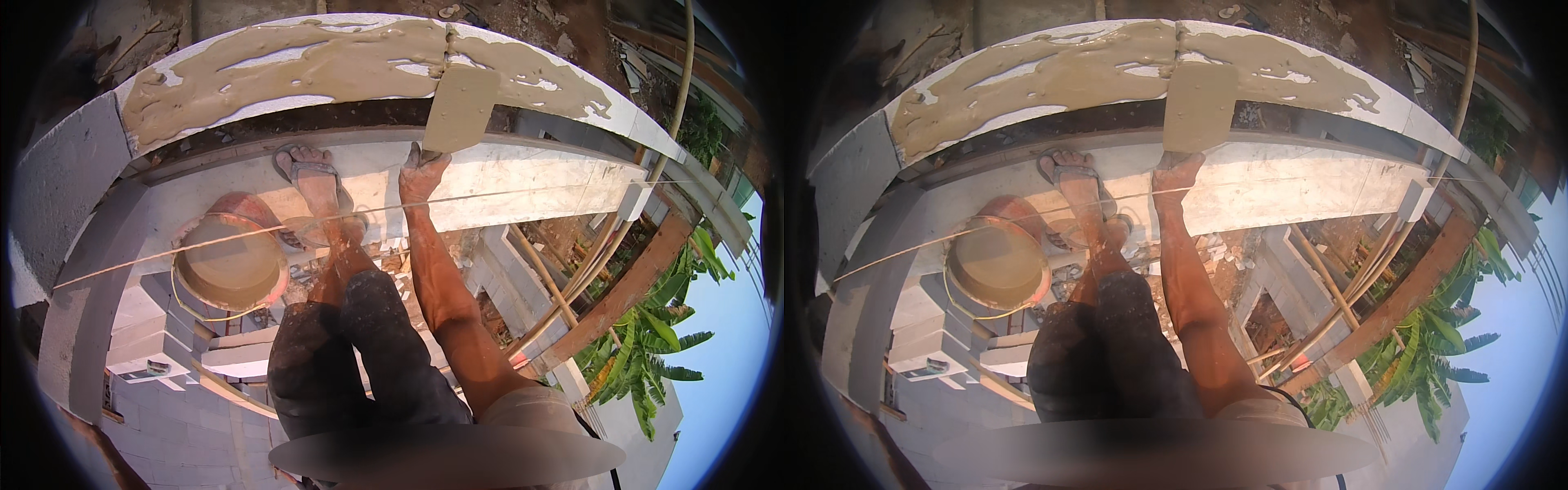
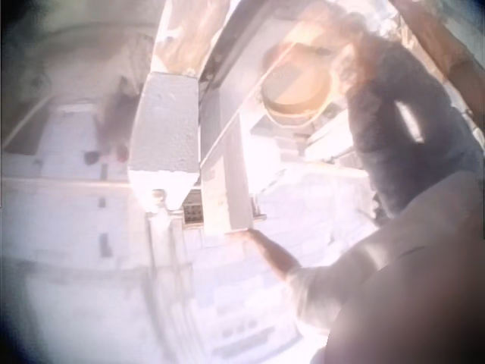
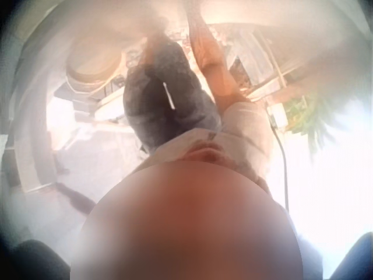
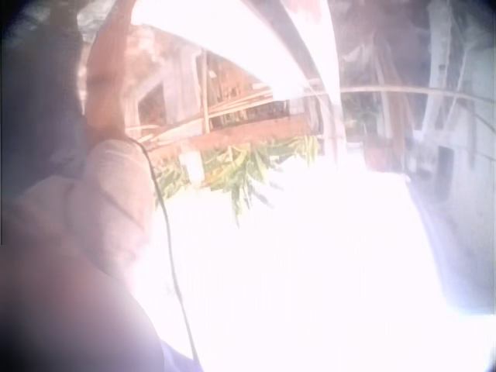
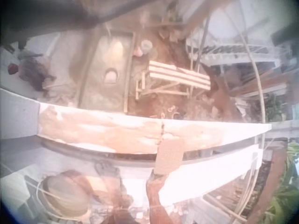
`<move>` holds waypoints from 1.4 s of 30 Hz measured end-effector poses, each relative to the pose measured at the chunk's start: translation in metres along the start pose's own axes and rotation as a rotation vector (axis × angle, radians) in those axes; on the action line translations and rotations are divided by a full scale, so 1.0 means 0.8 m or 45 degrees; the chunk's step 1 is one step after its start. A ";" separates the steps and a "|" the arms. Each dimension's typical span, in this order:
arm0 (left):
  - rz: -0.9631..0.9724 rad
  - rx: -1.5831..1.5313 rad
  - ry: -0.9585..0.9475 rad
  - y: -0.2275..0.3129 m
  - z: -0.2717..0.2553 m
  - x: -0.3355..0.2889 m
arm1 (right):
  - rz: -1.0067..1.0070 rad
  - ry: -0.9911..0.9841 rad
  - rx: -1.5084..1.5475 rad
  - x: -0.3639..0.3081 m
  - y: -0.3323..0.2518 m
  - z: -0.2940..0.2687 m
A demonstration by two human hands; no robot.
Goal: The person applies mortar to a white block using a trowel, places the block onto a wall, and taps it into position with a hammer. The person repeats this process for additional blocks along the wall.
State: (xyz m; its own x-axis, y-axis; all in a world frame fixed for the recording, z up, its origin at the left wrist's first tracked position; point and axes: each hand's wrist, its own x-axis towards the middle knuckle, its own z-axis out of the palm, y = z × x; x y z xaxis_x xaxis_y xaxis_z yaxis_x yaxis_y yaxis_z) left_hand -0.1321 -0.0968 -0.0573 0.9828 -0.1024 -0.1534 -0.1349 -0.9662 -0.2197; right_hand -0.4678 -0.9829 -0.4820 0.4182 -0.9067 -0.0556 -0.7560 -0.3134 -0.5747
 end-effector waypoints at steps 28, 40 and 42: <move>-0.817 -0.789 0.513 0.254 0.011 -0.063 | -1.718 -1.597 -1.051 -0.175 -0.377 -0.010; -0.932 -0.917 0.670 0.278 0.003 -0.067 | -1.137 -2.015 -1.260 -0.118 -0.376 -0.012; -0.826 -0.832 0.747 0.274 0.016 -0.075 | -0.756 -2.276 -1.259 -0.104 -0.408 -0.027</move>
State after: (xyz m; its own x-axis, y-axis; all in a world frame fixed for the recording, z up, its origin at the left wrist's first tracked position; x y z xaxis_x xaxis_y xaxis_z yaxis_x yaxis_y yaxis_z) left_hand -0.2221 -0.2992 -0.1087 0.7733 0.5424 0.3284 0.3528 -0.7984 0.4879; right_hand -0.2670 -0.8111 -0.2721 0.1043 0.3239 -0.9403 -0.0859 -0.9390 -0.3330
